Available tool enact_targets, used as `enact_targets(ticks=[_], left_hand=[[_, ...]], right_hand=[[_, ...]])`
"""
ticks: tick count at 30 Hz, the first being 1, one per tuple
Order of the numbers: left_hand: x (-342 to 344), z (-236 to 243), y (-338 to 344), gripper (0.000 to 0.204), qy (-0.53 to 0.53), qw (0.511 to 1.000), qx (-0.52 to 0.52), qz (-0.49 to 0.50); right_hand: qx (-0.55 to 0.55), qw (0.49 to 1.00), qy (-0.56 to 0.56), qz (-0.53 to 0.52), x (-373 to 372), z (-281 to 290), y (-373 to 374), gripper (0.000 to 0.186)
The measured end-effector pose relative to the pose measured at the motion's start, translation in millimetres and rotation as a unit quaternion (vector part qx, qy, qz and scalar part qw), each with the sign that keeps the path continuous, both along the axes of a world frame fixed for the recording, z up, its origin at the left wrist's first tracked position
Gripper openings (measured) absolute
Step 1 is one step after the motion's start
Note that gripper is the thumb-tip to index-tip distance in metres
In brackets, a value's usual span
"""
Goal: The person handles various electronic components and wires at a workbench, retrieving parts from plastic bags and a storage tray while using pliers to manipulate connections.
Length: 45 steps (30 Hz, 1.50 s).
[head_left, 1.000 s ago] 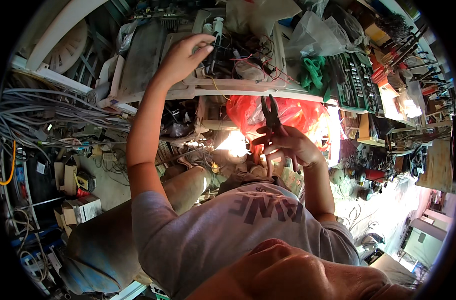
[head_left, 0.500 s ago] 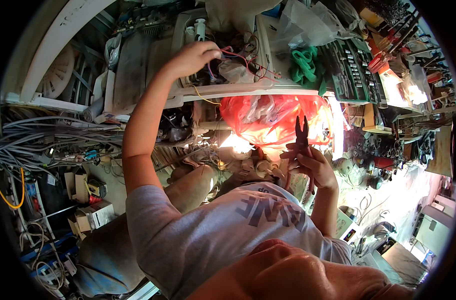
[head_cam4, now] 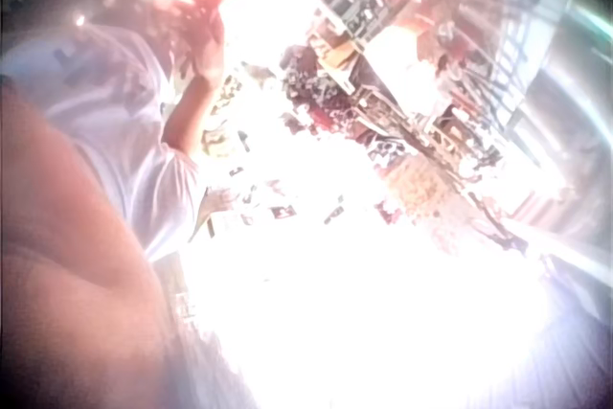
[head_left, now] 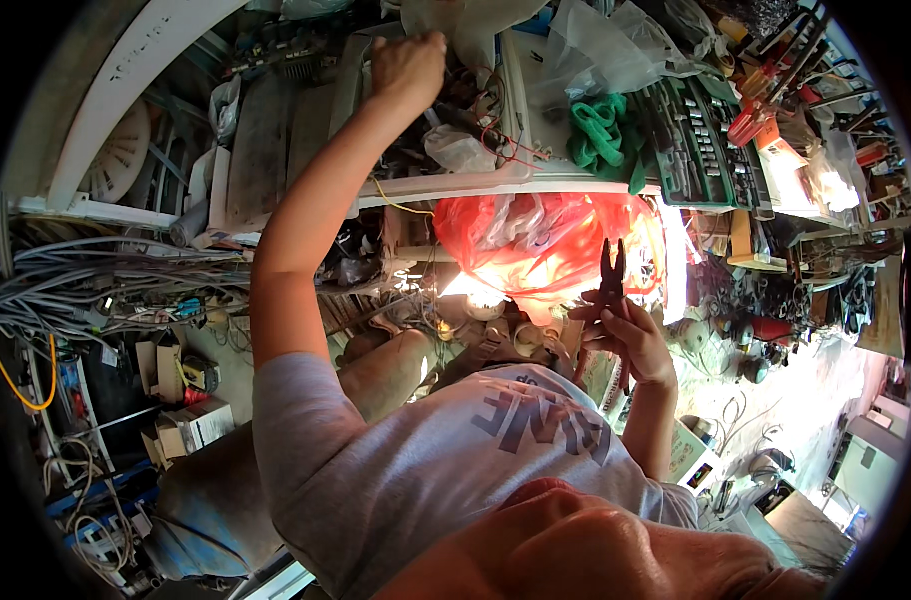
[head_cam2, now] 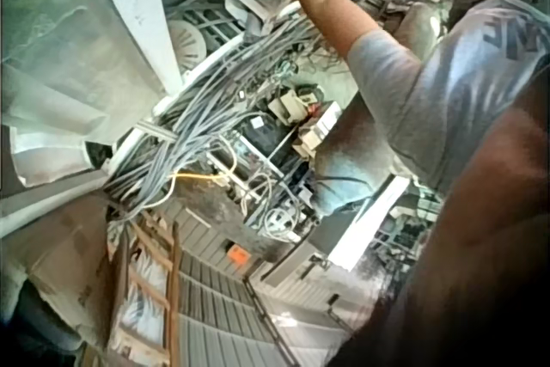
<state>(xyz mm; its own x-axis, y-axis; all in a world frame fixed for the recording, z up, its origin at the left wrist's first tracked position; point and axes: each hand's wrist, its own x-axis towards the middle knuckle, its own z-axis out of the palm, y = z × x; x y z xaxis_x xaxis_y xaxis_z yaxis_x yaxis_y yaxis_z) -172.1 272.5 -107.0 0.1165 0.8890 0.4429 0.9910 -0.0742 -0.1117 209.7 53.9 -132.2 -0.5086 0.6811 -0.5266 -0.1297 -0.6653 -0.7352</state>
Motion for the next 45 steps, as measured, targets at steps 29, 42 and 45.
enact_targets(ticks=[29, 42, 45], left_hand=[[-13, -54, 61, 0.035, -0.296, 0.928, -0.221, -0.056], [12, -41, 33, 0.053, -0.162, 0.92, -0.343, -0.103], [14, -33, 33, 0.051, -0.165, 0.901, -0.393, -0.078]], right_hand=[[-0.008, 1.0, -0.017, 0.009, 29, -20, -20, 0.031], [-0.002, 0.999, -0.005, 0.032, 27, -14, -20, 0.032], [-0.002, 0.999, 0.001, 0.046, 30, -13, -21, 0.036]])
